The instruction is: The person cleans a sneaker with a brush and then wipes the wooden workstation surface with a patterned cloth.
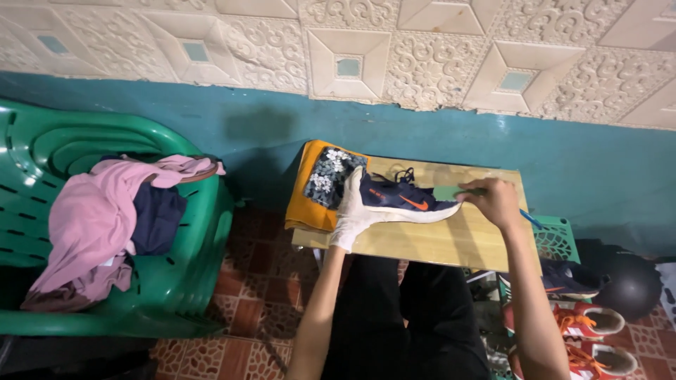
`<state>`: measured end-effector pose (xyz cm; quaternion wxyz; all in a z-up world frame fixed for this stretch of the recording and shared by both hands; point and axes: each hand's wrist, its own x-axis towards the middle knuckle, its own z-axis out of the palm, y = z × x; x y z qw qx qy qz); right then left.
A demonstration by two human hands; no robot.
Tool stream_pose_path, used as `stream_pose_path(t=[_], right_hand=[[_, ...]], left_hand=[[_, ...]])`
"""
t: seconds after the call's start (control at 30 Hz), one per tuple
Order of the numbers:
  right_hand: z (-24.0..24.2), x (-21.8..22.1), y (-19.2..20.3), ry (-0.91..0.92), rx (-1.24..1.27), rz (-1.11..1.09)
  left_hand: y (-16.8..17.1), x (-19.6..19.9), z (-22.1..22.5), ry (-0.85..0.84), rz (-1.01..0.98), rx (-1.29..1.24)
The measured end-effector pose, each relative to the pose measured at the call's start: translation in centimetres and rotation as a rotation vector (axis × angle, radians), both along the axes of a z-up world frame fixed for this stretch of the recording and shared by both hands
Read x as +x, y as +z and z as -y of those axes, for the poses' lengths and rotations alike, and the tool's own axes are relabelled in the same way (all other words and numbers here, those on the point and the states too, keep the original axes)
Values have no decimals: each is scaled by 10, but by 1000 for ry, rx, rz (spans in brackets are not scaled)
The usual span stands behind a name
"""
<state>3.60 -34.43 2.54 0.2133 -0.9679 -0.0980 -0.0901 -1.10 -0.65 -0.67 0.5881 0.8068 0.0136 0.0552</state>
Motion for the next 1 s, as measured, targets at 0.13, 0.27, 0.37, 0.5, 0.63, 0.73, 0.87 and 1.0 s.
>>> stream_pose_path(t=[0.13,0.27,0.37,0.5,0.63,0.73,0.87,1.0], right_hand=[[19,-21,-26,-98,203,-34],[25,-17,-50,-205,201,17],[24,-15,-67,-246,198,71],[10,-31,-77,-246,50,117],[-20,-53,-89,-275,144,102],[-37,-59,-101,-346,305,130],[-49,-40,-114,-452,399,168],[-58,-27,-88,-505,426,370]], left_hand=[[28,-14,-1,-35,-187,-6],[44,-18,0,-24,-253,-144],[-8,6,1,10,-244,-178],[-39,-2,5,74,5,-54],[-41,-19,37,272,378,41],[-28,-37,59,373,395,61],[-25,-48,80,385,314,113],[-28,-51,92,452,251,216]])
